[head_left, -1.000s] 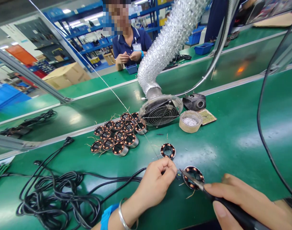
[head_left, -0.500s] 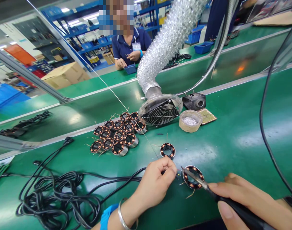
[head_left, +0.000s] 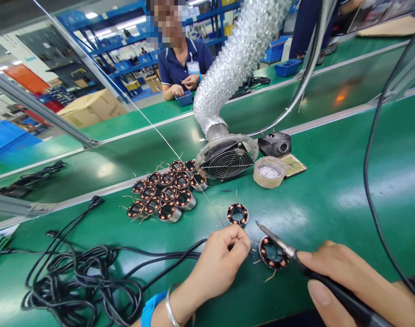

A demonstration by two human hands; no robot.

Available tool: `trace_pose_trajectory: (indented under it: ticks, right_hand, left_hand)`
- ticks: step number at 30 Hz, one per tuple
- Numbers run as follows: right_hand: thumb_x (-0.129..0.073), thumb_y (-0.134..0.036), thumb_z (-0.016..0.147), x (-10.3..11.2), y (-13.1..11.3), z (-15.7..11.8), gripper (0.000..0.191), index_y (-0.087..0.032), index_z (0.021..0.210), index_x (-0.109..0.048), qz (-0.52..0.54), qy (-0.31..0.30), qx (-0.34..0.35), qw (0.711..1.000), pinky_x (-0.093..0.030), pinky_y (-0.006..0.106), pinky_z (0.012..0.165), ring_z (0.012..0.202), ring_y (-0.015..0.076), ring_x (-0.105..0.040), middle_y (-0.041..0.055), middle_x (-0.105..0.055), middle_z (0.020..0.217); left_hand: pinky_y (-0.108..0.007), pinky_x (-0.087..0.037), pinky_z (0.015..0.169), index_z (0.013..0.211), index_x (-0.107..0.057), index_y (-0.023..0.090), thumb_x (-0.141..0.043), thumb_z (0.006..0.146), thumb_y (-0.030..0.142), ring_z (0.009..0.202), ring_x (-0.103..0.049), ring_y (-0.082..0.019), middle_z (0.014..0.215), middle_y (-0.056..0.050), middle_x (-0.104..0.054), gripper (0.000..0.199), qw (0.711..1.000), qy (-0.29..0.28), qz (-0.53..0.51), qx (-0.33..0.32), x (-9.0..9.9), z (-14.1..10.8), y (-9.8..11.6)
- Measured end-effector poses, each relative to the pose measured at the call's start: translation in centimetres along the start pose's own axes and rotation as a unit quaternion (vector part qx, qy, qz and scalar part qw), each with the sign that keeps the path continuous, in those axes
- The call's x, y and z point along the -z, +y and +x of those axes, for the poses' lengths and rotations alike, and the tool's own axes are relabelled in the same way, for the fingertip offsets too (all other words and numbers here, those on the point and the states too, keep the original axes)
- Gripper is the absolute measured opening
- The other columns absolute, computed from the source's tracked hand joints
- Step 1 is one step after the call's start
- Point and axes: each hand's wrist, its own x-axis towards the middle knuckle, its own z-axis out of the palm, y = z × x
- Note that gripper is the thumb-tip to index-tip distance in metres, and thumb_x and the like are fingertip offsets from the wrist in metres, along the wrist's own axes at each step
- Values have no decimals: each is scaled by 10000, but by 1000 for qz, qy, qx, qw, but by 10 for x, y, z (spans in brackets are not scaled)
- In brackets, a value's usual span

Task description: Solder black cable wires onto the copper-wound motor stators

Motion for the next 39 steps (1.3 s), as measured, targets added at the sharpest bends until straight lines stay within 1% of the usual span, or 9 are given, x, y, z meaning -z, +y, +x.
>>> trace_pose_trajectory:
  ticks: [5, 9, 12, 15, 19, 26, 31, 35, 39]
  right_hand:
    - [-548, -82, 903, -18, 8, 3, 382, -242, 1247, -596, 21, -7, -8, 1000, -565, 211, 543, 570, 122, -665, -13, -711, 792]
    - [-525, -118, 924, -14, 9, 4, 393, -209, 1302, -583, 32, -27, 13, 999, -565, 223, 563, 630, 133, -670, 17, -683, 797]
    - [-537, -113, 901, -2, 7, 4, 387, -202, 1267, -621, 28, -43, 27, 998, -549, 234, 512, 588, 138, -643, 28, -662, 765]
    - [-537, -124, 901, 1, 6, 3, 376, -228, 1251, -626, 22, -30, 16, 999, -551, 239, 489, 574, 152, -658, 32, -705, 795]
    - [-560, -104, 904, -15, 9, 3, 418, -233, 1302, -581, 16, -24, 15, 999, -590, 222, 590, 675, 154, -711, 24, -745, 915]
    - [-543, -22, 887, -46, 14, 11, 330, -209, 1147, -624, 96, -87, 56, 990, -564, 212, 660, 689, 111, -676, 9, -726, 905]
    - [-524, -26, 873, -48, 12, 11, 332, -211, 1140, -593, 101, -96, 52, 989, -556, 209, 703, 730, 105, -675, 4, -713, 930]
    - [-505, -43, 872, -46, 13, 10, 324, -215, 1138, -570, 81, -72, 35, 993, -556, 198, 705, 735, 106, -679, -4, -692, 877]
    - [-493, -57, 883, -44, 13, 10, 324, -201, 1165, -565, 58, -75, 38, 995, -561, 210, 673, 721, 117, -680, 7, -688, 864]
  left_hand:
    - [-244, -262, 567, 710, -465, 186, -469, 915, 331, 605, -311, -115, 632, 52, -371, 252, 999, -19, 27, 0, 4, -4, 4]
    - [-248, -256, 563, 713, -461, 189, -466, 923, 365, 595, -306, -115, 620, 56, -363, 274, 999, -1, 54, 0, 6, -4, 2]
    - [-249, -253, 562, 710, -467, 188, -470, 918, 357, 587, -316, -114, 611, 55, -380, 268, 998, 3, 69, 1, 4, -2, 0]
    - [-249, -252, 561, 704, -467, 188, -472, 917, 336, 580, -316, -112, 603, 57, -380, 259, 998, 8, 69, -6, 3, -2, 0]
    - [-246, -253, 554, 711, -471, 188, -477, 928, 321, 576, -321, -109, 599, 61, -381, 254, 998, 1, 69, -16, 6, -6, 2]
    - [-238, -285, 564, 766, -486, 192, -440, 975, 391, 592, -337, -112, 640, 53, -396, 293, 994, -34, 94, -45, 9, -16, 1]
    - [-242, -318, 601, 799, -528, 198, -472, 948, 288, 615, -405, -126, 676, 32, -489, 183, 982, -36, 171, -67, 7, -19, 8]
    - [-251, -300, 599, 758, -500, 202, -508, 906, 239, 596, -400, -125, 643, 40, -477, 152, 971, -35, 228, -66, 8, -20, 17]
    - [-245, -296, 590, 753, -498, 193, -496, 914, 276, 609, -389, -119, 654, 41, -475, 181, 984, -51, 164, -38, 13, -15, 18]
